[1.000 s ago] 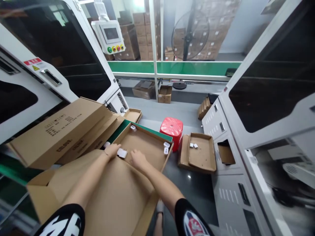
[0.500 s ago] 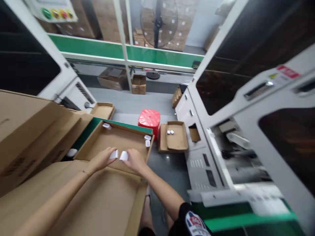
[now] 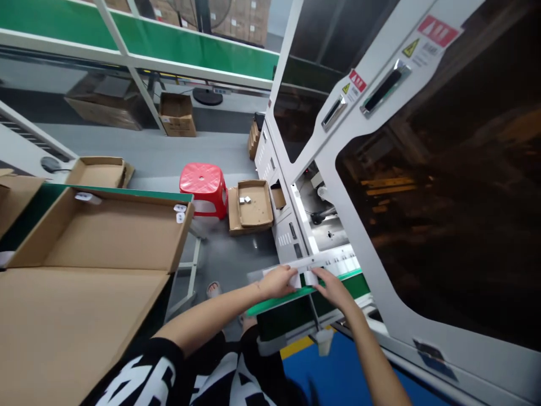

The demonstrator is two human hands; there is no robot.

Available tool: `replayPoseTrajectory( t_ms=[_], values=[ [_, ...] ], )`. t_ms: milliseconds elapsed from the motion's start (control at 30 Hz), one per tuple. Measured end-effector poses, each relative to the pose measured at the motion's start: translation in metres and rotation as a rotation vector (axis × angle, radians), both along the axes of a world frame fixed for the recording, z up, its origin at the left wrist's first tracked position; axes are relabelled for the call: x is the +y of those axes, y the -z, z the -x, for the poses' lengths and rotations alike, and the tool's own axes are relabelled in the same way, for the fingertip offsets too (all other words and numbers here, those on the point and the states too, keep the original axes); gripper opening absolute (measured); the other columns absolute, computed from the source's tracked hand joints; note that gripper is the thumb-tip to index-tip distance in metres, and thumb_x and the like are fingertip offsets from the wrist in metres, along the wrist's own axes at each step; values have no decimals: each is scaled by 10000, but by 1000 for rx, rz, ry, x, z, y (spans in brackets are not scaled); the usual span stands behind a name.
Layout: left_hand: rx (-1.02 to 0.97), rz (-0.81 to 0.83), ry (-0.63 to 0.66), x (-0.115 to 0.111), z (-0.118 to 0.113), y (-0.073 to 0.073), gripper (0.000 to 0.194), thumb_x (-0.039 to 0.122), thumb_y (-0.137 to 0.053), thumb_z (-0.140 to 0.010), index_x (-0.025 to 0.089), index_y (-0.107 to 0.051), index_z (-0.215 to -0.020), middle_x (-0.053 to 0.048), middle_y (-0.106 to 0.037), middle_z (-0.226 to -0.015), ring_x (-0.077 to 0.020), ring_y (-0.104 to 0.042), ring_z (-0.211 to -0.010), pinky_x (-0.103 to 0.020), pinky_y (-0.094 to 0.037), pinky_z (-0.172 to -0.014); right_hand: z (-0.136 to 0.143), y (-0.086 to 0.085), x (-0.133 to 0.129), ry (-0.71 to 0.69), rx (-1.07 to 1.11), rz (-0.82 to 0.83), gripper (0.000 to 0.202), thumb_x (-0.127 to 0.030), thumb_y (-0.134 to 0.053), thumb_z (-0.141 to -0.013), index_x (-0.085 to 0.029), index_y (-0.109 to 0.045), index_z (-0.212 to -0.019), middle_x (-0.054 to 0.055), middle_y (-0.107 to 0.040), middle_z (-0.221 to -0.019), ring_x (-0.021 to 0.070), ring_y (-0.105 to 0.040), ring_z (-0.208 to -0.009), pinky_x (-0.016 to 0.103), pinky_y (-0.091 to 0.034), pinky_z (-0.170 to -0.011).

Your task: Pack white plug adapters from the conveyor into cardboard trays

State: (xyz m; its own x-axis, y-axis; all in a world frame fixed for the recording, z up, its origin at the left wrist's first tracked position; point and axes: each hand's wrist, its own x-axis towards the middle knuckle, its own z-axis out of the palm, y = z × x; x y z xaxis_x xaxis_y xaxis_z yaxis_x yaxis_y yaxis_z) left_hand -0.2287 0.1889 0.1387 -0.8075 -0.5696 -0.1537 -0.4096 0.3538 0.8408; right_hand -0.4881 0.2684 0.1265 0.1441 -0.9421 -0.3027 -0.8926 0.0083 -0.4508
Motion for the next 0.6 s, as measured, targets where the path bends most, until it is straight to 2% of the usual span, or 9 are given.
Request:
replayPoseTrajectory(
  t_ms=[67,133,267,400,600],
  values=[
    [-18,-10,-11,11,27,12,309,350,-539,-892,188,-548,-1155,-85,-562,-1165,-197,-576,-984,-392,-510,-832,3,0,-4,-81,26,-17,412,-205,-498,-839,-194,-558,-1246,109,-552,-1274,213,-519,-1159,373,-410,-1006],
    [-40,-10,-34,20,44,24,316,334,-564,-868,191,-560,-1150,-90,-561,-1126,-204,-581,-949,-384,-505,-828,3,0,-5,-112,67,4,375,-246,-476,-878,-202,-561,-1240,111,-547,-1249,221,-518,-1132,372,-427,-973],
    [-50,28,-154,35,63,42,341,174,-512,-827,192,-590,-1159,-105,-535,-1065,-215,-569,-933,-353,-470,-876,-3,1,-4,-54,184,88,302,-271,-446,-909,-183,-590,-1159,103,-587,-1069,219,-534,-1007,341,-448,-882],
    [-115,-18,-269,40,81,46,375,111,-463,-800,176,-612,-1138,-97,-530,-1015,-209,-563,-903,-346,-456,-880,-2,0,-12,-107,278,99,245,-210,-482,-881,-201,-599,-1096,78,-603,-1033,214,-515,-970,318,-409,-819],
    [-201,-73,-332,35,109,43,293,115,-456,-796,144,-660,-1004,-113,-538,-917,-216,-586,-771,-364,-477,-805,14,-4,-37,-213,320,28,210,-188,-436,-903,-226,-638,-944,63,-644,-950,209,-495,-963,340,-314,-809]
  ],
)
